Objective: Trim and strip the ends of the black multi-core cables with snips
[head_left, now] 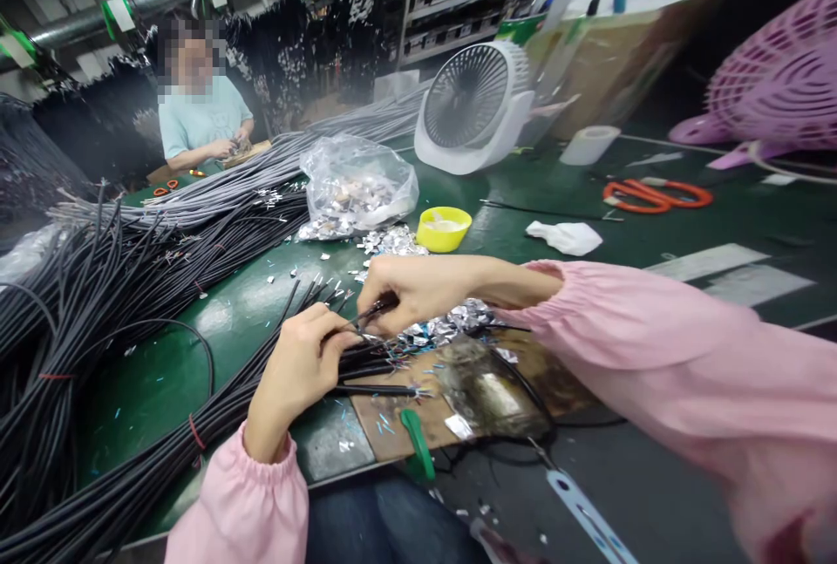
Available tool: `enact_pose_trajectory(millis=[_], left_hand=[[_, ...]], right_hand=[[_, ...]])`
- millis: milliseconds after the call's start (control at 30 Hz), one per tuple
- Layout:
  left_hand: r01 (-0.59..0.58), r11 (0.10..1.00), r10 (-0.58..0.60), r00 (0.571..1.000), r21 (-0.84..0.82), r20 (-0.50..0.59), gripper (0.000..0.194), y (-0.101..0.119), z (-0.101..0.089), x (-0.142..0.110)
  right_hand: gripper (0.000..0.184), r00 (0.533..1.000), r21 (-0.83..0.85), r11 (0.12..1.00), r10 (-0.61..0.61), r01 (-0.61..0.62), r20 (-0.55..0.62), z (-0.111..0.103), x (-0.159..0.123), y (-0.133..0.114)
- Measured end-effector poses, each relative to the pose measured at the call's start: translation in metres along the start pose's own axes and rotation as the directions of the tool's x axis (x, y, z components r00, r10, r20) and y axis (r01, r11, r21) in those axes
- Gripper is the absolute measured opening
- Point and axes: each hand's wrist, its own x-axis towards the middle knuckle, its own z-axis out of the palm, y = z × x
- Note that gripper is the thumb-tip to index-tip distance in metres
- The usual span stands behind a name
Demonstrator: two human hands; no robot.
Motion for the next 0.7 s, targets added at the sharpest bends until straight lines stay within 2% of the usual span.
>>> enact_pose_trajectory(millis=[133,233,333,433,500,700], left_hand=[[-0.002,1.0,0.002,1.0,0.0,-0.005,0.019,0.0,-0.001,0.0],[-0.001,1.0,0.001,1.0,0.005,0.016,0.019,0.0,0.0,0.0],[0.015,1.0,-0.015,1.0,0.018,0.016,0.017,-0.001,0.002,0.0],[0.046,0.998,-0.046,0.999,0.043,0.017,0.018,-0.001,0.004,-0.001],[0.057,0.997,-0.058,0.998,0.05,0.03,0.02,-0.001,0.005,-0.001],[0.052,0.998,-0.055,0.996,0.042,0.064,0.02,0.001,0.002,0.0]], right_hand=[[0.025,0.998,0.025,0.998,-0.054,0.053,0.032,-0.003,-0.003,0.0],[0.021,0.996,0.007,0.998,-0.059,0.059,0.068,-0.004,-0.002,-0.004],[0.012,0.999,-0.134,0.991,-0.028,0.032,0.033,-0.001,0.0,-0.011],[0.012,0.999,-0.31,0.95,0.012,-0.025,-0.043,0.006,0.0,-0.018],[0.01,0.998,-0.36,0.932,0.031,-0.05,-0.059,0.01,-0.001,-0.022],[0.011,0.995,-0.275,0.961,0.01,-0.037,-0.097,0.013,0.0,-0.018]])
